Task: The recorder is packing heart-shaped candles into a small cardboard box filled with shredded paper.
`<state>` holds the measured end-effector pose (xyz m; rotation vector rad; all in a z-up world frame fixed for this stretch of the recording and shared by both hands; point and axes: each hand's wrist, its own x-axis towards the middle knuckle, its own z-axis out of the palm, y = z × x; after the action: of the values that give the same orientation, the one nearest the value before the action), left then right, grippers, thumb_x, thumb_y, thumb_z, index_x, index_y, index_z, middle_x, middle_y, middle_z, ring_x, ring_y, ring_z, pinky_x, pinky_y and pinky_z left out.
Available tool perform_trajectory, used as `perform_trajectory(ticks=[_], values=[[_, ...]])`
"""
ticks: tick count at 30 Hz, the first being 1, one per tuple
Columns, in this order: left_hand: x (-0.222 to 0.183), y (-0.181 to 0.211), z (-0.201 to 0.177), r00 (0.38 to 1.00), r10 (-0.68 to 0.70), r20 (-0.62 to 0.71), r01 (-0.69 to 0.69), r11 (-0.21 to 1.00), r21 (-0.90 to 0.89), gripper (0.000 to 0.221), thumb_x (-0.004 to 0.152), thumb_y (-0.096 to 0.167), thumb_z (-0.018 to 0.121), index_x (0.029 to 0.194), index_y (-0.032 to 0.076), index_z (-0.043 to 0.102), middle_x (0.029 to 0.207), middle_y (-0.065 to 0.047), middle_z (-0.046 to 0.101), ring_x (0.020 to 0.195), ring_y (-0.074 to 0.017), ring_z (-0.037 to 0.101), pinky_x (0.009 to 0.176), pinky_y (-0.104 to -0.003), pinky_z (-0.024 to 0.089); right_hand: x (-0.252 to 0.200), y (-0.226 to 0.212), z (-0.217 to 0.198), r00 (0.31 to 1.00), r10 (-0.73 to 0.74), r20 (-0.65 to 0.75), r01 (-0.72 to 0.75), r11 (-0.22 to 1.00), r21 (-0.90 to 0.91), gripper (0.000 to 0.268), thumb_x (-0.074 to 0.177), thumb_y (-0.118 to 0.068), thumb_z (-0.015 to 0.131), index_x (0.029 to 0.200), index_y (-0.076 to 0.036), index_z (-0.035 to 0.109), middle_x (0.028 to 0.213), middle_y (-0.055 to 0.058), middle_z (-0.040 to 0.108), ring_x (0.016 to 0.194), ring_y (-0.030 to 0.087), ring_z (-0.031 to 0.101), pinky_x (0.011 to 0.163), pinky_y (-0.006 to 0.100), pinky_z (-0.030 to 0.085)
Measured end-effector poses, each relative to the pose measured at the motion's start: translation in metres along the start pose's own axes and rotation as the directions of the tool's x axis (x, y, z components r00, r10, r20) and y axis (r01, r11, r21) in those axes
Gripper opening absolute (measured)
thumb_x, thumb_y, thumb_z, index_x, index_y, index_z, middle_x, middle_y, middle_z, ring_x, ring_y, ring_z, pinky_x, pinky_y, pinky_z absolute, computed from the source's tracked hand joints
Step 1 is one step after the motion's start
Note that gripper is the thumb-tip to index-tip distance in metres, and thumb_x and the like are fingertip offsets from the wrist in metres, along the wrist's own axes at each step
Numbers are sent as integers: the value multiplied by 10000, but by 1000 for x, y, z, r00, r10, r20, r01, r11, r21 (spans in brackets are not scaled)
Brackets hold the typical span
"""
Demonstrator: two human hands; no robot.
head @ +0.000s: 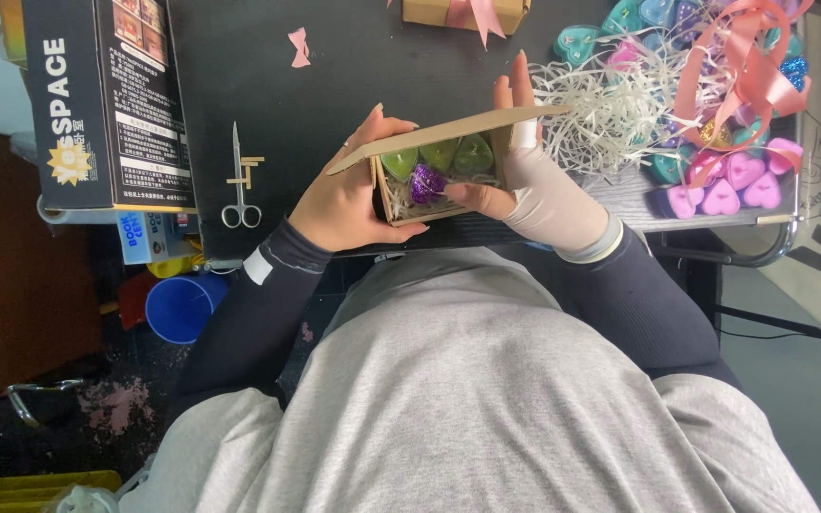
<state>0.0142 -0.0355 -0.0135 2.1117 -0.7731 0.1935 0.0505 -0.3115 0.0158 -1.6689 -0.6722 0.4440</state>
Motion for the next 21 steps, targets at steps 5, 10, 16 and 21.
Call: perform_trajectory(ticks=[5, 10, 16, 21], values=[[2, -8, -1, 994, 111, 23, -113, 991, 69, 1298, 797, 352, 922, 1666, 170, -25, 1470, -144, 444, 1382, -364, 568, 1268, -620, 134, 2, -3, -3, 1000, 0, 4, 2, 881, -474, 1286, 993, -493, 751, 1591, -114, -323, 1745, 254, -225, 1690, 309, -134, 1345, 475, -90], [-14, -20, 3, 999, 1, 36, 8, 969, -245, 1288, 969, 358, 792, 1560, 118, -327, 1730, -259, 30, 1626, -407, 254, 1362, -428, 287, -2, 4, -13, 980, -175, 91, 179, 983, -41, 865, 1150, -546, 367, 1637, -60, -157, 1771, 132, -148, 1624, 234, -91, 1343, 378, 2], [-12, -17, 0, 993, 68, 100, -39, 962, -270, 1431, 905, 356, 871, 1480, 96, -413, 1721, -266, 2, 1616, -421, 217, 1326, -421, 304, -8, 26, -22, 995, 59, -83, -38, 970, 242, 554, 1113, -219, 612, 1606, -61, 417, 1558, 75, 520, 1409, 129, 481, 1242, 326, 339], [-11, -17, 1, 990, 40, 136, -17, 986, -165, 1495, 830, 401, 898, 1521, 88, -391, 1705, -322, -49, 1611, -479, 204, 1314, -457, 337, 6, 15, -19, 983, 112, -144, -53, 931, 361, 303, 998, -150, 747, 1265, -30, 670, 1158, -8, 709, 1043, 84, 627, 993, 261, 499]])
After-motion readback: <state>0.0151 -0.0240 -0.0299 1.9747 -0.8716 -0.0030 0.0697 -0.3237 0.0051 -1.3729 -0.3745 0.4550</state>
